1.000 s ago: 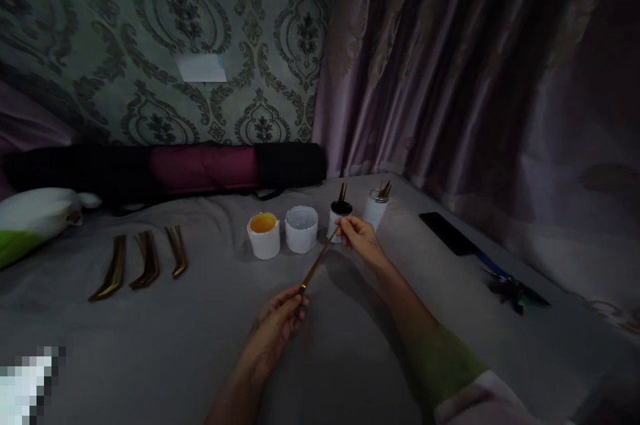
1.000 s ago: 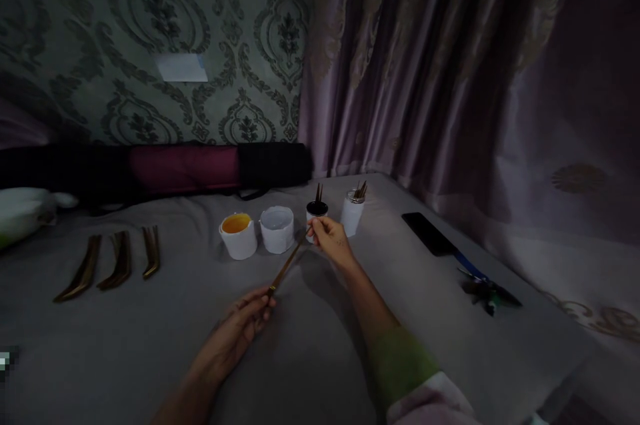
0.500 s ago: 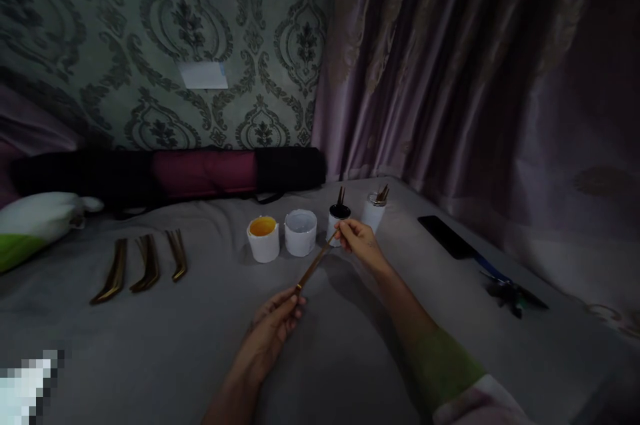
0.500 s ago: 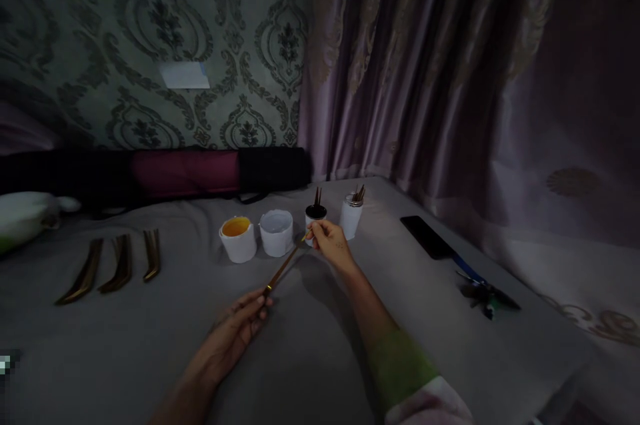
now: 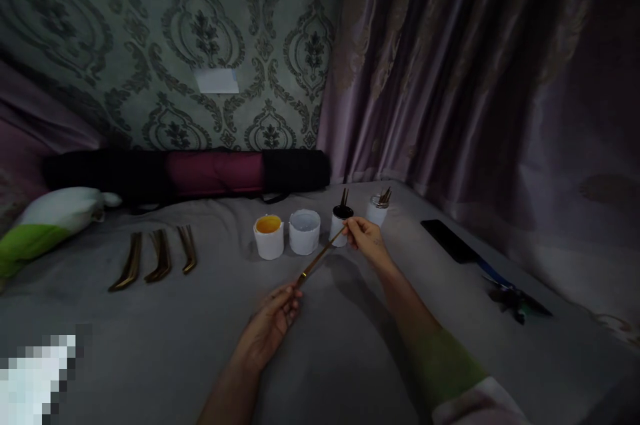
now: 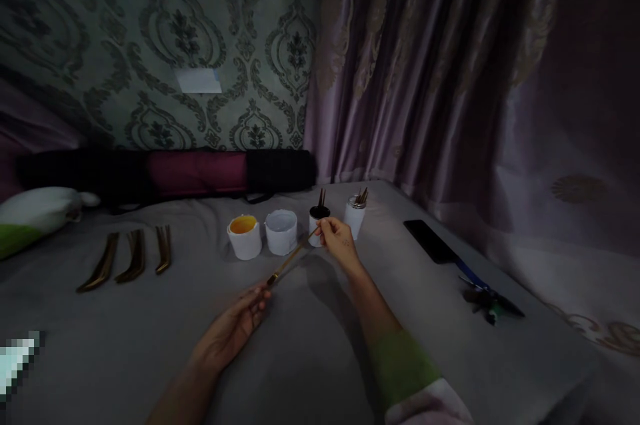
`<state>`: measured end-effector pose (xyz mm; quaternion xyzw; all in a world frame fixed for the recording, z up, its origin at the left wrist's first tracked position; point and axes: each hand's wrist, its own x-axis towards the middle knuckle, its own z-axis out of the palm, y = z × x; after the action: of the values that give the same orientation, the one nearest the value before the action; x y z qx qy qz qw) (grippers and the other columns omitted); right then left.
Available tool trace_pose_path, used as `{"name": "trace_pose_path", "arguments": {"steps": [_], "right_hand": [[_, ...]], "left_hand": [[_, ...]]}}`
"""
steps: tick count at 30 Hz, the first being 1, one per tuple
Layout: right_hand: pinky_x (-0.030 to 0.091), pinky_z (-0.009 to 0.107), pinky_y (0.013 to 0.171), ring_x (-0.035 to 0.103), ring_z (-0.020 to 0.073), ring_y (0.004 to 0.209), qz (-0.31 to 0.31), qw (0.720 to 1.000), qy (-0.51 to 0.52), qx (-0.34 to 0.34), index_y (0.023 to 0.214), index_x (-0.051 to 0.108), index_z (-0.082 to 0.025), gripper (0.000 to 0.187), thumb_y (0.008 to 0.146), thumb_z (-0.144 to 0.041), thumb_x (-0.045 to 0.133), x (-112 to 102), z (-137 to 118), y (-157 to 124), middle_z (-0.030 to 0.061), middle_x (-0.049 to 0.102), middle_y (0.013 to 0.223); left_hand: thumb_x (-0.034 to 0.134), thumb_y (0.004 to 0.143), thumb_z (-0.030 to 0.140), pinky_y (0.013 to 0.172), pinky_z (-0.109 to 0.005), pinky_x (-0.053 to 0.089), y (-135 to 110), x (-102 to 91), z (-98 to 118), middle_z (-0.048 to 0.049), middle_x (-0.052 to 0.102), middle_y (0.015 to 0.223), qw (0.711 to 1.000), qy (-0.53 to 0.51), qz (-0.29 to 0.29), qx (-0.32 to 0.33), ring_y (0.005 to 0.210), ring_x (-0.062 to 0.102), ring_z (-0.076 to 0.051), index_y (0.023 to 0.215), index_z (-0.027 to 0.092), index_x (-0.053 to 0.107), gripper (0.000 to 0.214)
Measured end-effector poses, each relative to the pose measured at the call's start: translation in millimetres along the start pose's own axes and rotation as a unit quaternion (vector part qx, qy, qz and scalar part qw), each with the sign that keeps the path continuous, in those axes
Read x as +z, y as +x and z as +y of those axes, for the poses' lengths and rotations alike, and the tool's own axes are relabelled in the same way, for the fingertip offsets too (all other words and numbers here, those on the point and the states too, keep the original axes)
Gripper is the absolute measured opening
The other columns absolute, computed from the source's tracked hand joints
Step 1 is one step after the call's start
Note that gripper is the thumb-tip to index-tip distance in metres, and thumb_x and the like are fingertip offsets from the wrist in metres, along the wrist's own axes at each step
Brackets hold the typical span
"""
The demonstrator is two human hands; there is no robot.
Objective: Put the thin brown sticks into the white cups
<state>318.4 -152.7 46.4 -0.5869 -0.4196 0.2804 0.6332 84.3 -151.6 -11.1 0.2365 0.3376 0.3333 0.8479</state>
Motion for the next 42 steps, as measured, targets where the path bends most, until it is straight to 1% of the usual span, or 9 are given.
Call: {"name": "trace_pose_path", "arguments": {"steps": [4, 9, 15, 22, 29, 37, 42], "right_hand": [[0.027, 0.019, 0.035, 0.039, 0.0053, 0.041, 0.027, 0.999, 0.0, -0.018, 0.076, 0.058, -0.015, 0.031, 0.072, -0.046, 0.054, -10, -11, 5, 0.0004, 0.055, 0.063], [0.026, 0.02, 0.034, 0.038, 0.0053, 0.038, 0.072, 0.997, 0.001, -0.03, 0.071, 0.057, -0.016, 0.034, 0.067, -0.05, 0.057, -24, -32, 13, -0.0005, 0.055, 0.059], [0.027, 0.019, 0.034, 0.04, 0.005, 0.039, 0.122, 0.99, -0.021, -0.063, 0.072, 0.058, -0.015, 0.032, 0.07, -0.047, 0.055, -42, -55, 24, 0.0007, 0.056, 0.058], [0.028, 0.018, 0.034, 0.04, 0.0047, 0.038, 0.162, 0.981, -0.053, -0.09, 0.072, 0.057, -0.014, 0.031, 0.071, -0.045, 0.054, -58, -69, 39, 0.0008, 0.057, 0.058], [0.03, 0.019, 0.035, 0.042, 0.005, 0.039, 0.197, 0.971, -0.076, -0.112, 0.073, 0.058, -0.013, 0.028, 0.071, -0.04, 0.053, -65, -81, 49, 0.0029, 0.059, 0.061], [0.035, 0.019, 0.041, 0.044, 0.0061, 0.04, 0.226, 0.942, -0.184, -0.165, 0.077, 0.061, -0.013, 0.031, 0.076, -0.04, 0.046, -66, -92, 65, 0.0038, 0.062, 0.063], [0.039, 0.023, 0.047, 0.048, 0.0083, 0.044, 0.216, 0.924, -0.243, -0.2, 0.078, 0.061, -0.014, 0.031, 0.079, -0.038, 0.043, -66, -90, 74, 0.0042, 0.063, 0.065]], "left_hand": [[0.056, 0.076, 0.01, 0.056, -0.017, 0.047, -1, -2.7, 2, -0.0058, 0.061, 0.076, 1.0, -0.03, -0.004, -0.008, 0.059, 0.055, -0.006, 0.091, 0.009, 0.062, 0.016], [0.055, 0.077, 0.009, 0.054, -0.017, 0.047, 0, -6.0, 2, -0.0051, 0.062, 0.077, 0.999, -0.044, -0.004, -0.007, 0.059, 0.056, -0.007, 0.092, 0.01, 0.062, 0.017], [0.054, 0.077, 0.008, 0.053, -0.017, 0.047, -2, -3.3, 3, -0.0038, 0.062, 0.074, 0.999, -0.041, 0.0, -0.005, 0.057, 0.056, -0.006, 0.089, 0.01, 0.062, 0.015], [0.052, 0.078, 0.006, 0.054, -0.017, 0.047, -4, -1.5, 4, -0.0051, 0.062, 0.073, 0.998, -0.057, 0.003, -0.008, 0.057, 0.056, -0.006, 0.088, 0.009, 0.062, 0.016], [0.051, 0.078, 0.006, 0.054, -0.018, 0.046, -5, -3.0, 4, -0.0049, 0.061, 0.074, 0.998, -0.062, -0.005, -0.01, 0.058, 0.055, -0.007, 0.09, 0.009, 0.062, 0.017], [0.052, 0.078, 0.008, 0.051, -0.018, 0.044, -4, -1.7, 5, -0.0044, 0.06, 0.073, 0.998, -0.062, -0.004, -0.01, 0.056, 0.054, -0.006, 0.09, 0.009, 0.062, 0.015], [0.052, 0.078, 0.007, 0.053, -0.018, 0.045, -4, -2.5, 5, -0.0049, 0.061, 0.073, 0.998, -0.064, 0.002, -0.009, 0.057, 0.054, -0.006, 0.088, 0.009, 0.062, 0.015]]}}
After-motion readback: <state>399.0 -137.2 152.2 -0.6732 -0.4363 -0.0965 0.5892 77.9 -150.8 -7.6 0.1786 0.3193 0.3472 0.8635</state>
